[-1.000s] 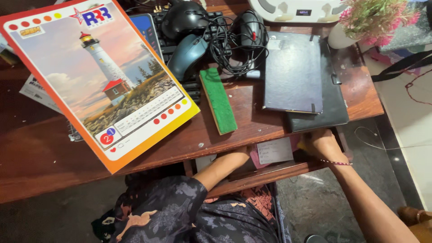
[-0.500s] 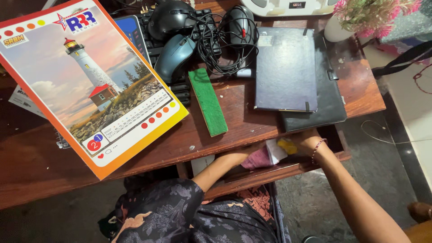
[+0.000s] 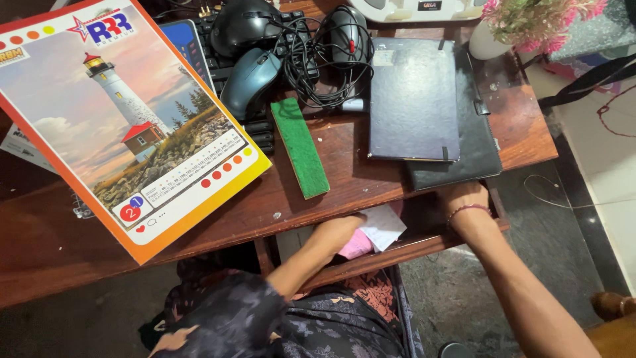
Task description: The person wipes various items on a wooden desk using a yellow cloth. They clean a lighthouse box, a green sponge, a spiral notebook, a black notebook, and a computer mouse, then place them into a drawer.
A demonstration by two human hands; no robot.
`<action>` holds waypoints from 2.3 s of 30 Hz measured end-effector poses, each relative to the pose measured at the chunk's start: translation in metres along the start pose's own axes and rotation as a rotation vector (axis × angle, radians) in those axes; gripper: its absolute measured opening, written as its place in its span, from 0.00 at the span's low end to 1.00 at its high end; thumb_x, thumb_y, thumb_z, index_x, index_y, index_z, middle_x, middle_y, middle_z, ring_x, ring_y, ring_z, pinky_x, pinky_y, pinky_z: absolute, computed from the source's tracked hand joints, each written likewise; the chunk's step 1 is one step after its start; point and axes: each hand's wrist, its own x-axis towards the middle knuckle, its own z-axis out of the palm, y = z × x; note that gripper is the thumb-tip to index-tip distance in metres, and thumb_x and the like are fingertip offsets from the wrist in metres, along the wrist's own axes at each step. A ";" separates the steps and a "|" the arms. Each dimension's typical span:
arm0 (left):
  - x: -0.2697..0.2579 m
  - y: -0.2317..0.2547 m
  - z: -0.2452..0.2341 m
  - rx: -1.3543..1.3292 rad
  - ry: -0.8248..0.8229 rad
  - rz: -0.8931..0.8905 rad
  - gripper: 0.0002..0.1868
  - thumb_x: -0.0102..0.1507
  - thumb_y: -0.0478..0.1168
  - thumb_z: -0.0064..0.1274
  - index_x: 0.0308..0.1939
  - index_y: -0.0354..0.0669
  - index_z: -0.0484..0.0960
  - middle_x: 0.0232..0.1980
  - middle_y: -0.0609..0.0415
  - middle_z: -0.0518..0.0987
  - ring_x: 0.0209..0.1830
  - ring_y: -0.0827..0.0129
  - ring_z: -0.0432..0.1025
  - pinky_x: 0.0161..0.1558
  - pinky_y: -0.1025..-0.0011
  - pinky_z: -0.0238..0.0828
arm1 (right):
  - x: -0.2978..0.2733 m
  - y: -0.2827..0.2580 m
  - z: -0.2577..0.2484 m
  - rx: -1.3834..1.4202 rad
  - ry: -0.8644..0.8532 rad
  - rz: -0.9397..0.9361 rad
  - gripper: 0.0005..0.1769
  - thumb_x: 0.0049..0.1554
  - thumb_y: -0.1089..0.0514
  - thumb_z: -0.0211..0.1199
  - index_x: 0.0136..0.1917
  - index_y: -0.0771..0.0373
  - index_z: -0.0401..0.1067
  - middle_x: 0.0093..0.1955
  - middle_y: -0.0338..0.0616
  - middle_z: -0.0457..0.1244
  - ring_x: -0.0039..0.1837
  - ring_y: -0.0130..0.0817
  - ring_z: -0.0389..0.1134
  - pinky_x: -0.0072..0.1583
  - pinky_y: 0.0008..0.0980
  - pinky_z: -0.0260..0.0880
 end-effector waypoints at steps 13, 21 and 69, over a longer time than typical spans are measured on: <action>-0.207 0.059 -0.054 -0.191 -0.272 -0.028 0.20 0.58 0.31 0.56 0.53 0.27 0.83 0.51 0.46 0.87 0.47 0.67 0.81 0.52 0.73 0.75 | 0.007 -0.051 0.040 0.089 -0.174 -0.317 0.21 0.59 0.44 0.57 0.62 0.52 0.73 0.58 0.56 0.68 0.58 0.52 0.72 0.60 0.46 0.71; -0.344 0.099 -0.137 0.236 0.498 0.411 0.09 0.61 0.34 0.63 0.42 0.31 0.91 0.41 0.47 0.88 0.37 0.70 0.82 0.40 0.71 0.81 | -0.016 -0.122 0.030 0.264 0.079 -0.542 0.18 0.58 0.50 0.55 0.56 0.60 0.75 0.51 0.61 0.69 0.52 0.57 0.71 0.54 0.52 0.71; -0.292 0.106 -0.142 0.271 0.756 1.003 0.38 0.68 0.32 0.51 0.78 0.30 0.50 0.63 0.38 0.80 0.59 0.63 0.80 0.55 0.68 0.78 | -0.182 -0.173 -0.185 0.909 -0.013 -0.559 0.11 0.49 0.60 0.71 0.46 0.64 0.76 0.41 0.45 0.70 0.38 0.32 0.77 0.35 0.34 0.78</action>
